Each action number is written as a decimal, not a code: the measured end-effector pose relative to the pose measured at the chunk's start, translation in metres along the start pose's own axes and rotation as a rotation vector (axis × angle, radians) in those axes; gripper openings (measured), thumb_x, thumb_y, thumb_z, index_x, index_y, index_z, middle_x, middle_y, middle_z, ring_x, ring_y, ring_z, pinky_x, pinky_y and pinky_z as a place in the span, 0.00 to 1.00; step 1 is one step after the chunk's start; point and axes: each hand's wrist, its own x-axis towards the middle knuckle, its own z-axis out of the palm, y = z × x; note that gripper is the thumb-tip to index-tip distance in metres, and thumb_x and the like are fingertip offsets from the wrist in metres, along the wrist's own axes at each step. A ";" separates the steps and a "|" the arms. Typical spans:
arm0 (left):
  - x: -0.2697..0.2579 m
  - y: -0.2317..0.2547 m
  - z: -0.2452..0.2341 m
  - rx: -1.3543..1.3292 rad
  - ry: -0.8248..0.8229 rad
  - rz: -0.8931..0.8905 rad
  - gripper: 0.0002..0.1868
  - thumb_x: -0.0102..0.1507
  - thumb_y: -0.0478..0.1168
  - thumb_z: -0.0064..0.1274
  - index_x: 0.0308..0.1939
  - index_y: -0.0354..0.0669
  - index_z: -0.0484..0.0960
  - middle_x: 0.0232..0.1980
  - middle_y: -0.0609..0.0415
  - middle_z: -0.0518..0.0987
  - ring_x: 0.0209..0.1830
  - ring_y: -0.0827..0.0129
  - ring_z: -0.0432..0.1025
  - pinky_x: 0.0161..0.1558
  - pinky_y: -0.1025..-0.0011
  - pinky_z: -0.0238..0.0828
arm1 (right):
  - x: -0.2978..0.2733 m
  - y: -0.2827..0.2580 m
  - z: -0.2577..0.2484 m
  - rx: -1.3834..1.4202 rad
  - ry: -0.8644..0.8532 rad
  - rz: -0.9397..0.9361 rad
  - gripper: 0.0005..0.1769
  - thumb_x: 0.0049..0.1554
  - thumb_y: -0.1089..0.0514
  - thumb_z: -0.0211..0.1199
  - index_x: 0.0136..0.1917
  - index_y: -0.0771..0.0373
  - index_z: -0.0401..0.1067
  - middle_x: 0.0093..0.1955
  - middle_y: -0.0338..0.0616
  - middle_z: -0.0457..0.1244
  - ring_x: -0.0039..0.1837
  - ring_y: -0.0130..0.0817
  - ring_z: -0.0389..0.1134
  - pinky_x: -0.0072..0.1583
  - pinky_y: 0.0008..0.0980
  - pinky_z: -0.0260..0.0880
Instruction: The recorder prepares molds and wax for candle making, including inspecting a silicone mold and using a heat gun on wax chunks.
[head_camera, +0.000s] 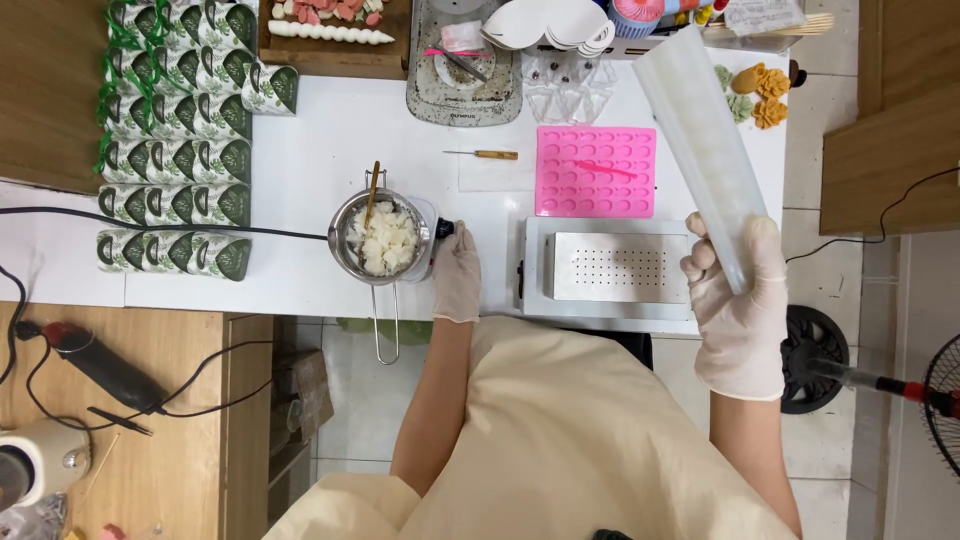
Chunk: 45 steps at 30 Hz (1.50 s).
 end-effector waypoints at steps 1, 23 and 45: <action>0.007 -0.001 -0.007 -0.002 -0.002 0.000 0.12 0.65 0.22 0.43 0.52 0.23 0.72 0.52 0.41 0.78 0.54 0.60 0.76 0.59 0.69 0.78 | 0.004 0.003 -0.005 -0.001 -0.002 -0.001 0.31 0.66 0.42 0.66 0.71 0.66 0.68 0.54 0.50 0.69 0.46 0.26 0.68 0.52 0.27 0.70; -0.020 -0.025 0.008 0.226 0.260 0.268 0.25 0.62 0.18 0.43 0.63 0.30 0.70 0.62 0.45 0.74 0.57 0.62 0.73 0.50 0.74 0.73 | 0.016 0.007 -0.034 -0.030 -0.102 0.025 0.27 0.65 0.47 0.66 0.67 0.68 0.67 0.57 0.60 0.68 0.49 0.35 0.71 0.54 0.33 0.71; -0.042 -0.015 0.039 0.398 0.189 0.172 0.18 0.64 0.24 0.48 0.57 0.37 0.74 0.53 0.53 0.76 0.50 0.70 0.72 0.50 0.78 0.72 | -0.004 0.000 0.012 -0.136 0.002 0.139 0.26 0.62 0.51 0.62 0.66 0.70 0.70 0.55 0.56 0.69 0.52 0.36 0.71 0.54 0.31 0.72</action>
